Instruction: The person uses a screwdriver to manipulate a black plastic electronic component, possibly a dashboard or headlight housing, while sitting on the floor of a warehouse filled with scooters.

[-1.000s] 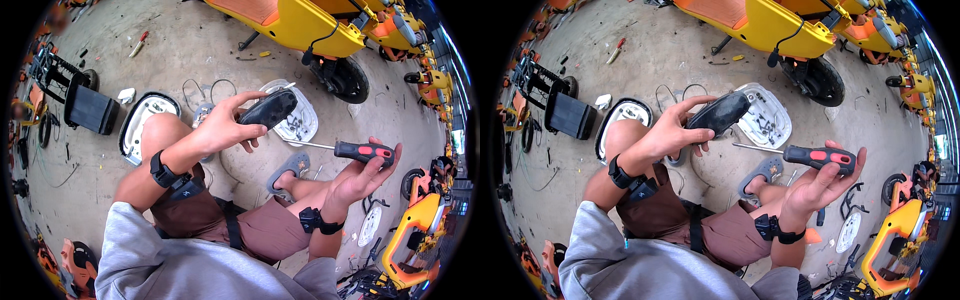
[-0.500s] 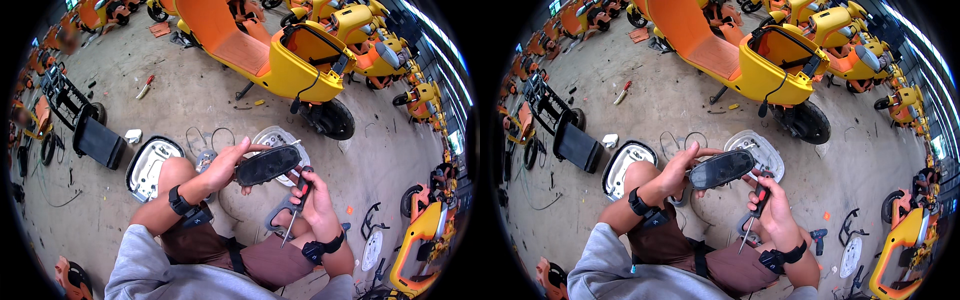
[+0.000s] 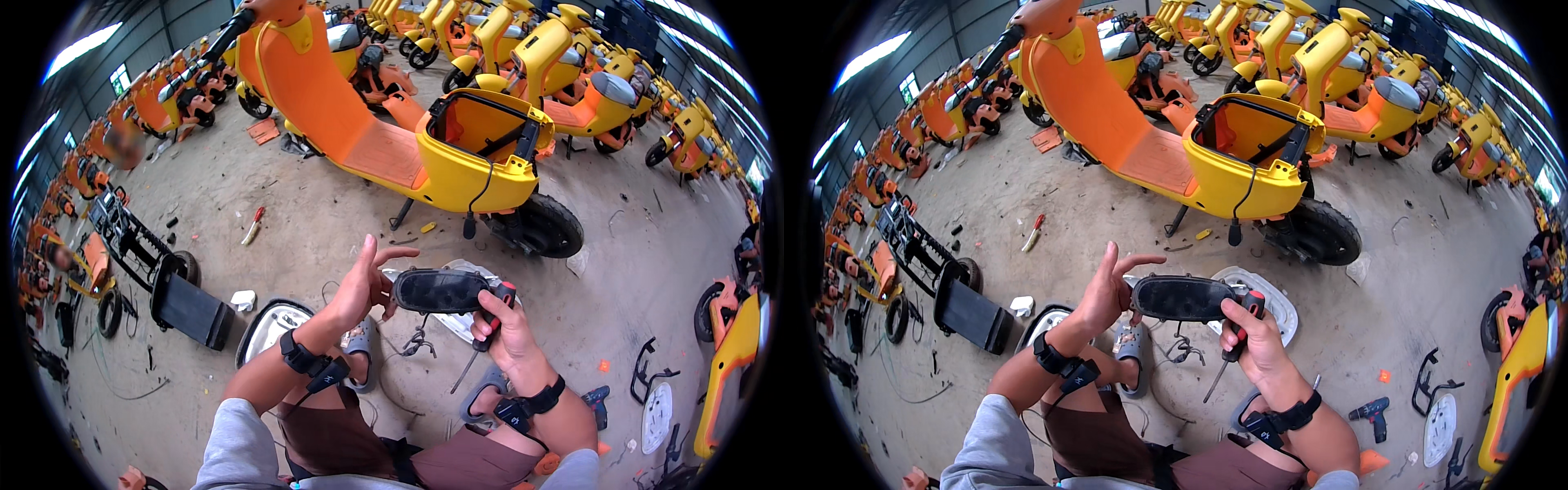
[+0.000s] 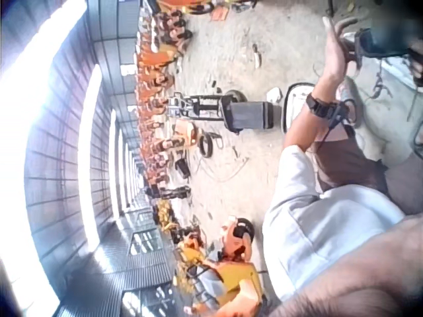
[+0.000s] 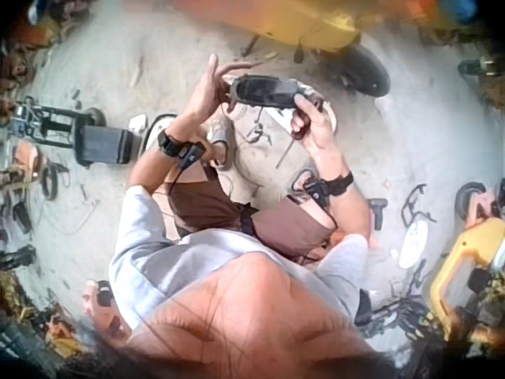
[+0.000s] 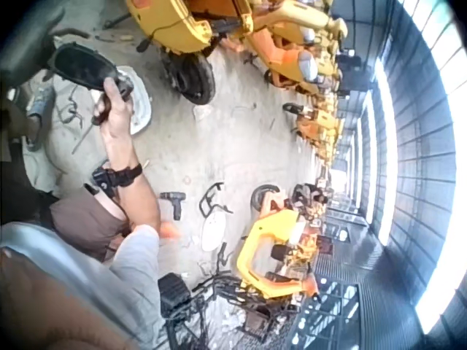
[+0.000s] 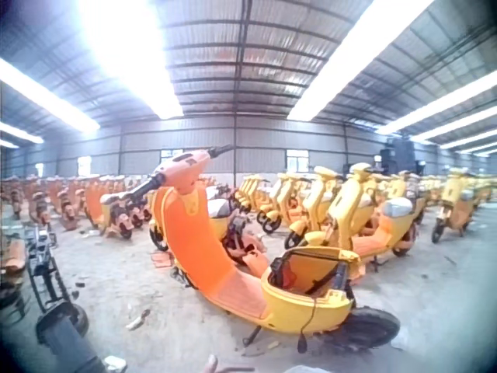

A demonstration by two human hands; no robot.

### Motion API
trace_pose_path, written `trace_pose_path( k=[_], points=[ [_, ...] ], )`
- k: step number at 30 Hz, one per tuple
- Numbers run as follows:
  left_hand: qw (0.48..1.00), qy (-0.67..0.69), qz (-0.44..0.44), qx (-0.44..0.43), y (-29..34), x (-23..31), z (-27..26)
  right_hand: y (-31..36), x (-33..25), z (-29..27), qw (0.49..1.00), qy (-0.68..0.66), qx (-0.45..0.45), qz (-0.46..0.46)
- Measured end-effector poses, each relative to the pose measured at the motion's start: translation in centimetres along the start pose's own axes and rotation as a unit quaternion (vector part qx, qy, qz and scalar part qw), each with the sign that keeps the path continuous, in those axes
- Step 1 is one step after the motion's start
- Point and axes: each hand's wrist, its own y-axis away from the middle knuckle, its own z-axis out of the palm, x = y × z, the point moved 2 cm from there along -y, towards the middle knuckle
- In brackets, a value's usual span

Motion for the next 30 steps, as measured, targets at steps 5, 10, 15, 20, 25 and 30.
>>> trace_pose_path(
  k=[5, 10, 15, 20, 25, 30],
  points=[
    [0.995, -0.088, 0.041, -0.025, -4.2, -4.7, 1.9, -0.9, -2.0, -2.5, 0.990, 0.080, 0.070, -0.097],
    [0.988, -0.113, 0.080, -0.066, -5.9, -5.7, 3.9, -0.9, -2.2, -3.8, 0.991, 0.001, 0.099, -0.092],
    [0.996, -0.045, 0.069, -0.019, -6.5, -5.9, 5.1, -0.8, -2.0, -3.7, 0.988, 0.014, 0.114, -0.107],
    [0.999, 0.004, 0.046, 0.022, -6.3, -6.7, 5.5, -1.5, -2.1, -4.1, 0.989, 0.040, 0.087, -0.114],
    [0.996, -0.018, 0.058, 0.062, -6.1, -7.0, 5.5, -1.5, -1.5, -3.7, 0.977, 0.110, 0.127, -0.135],
    [0.997, -0.029, 0.056, 0.048, -5.4, -6.4, 5.8, -1.3, -1.4, -3.5, 0.982, 0.093, 0.107, -0.124]
  ],
)
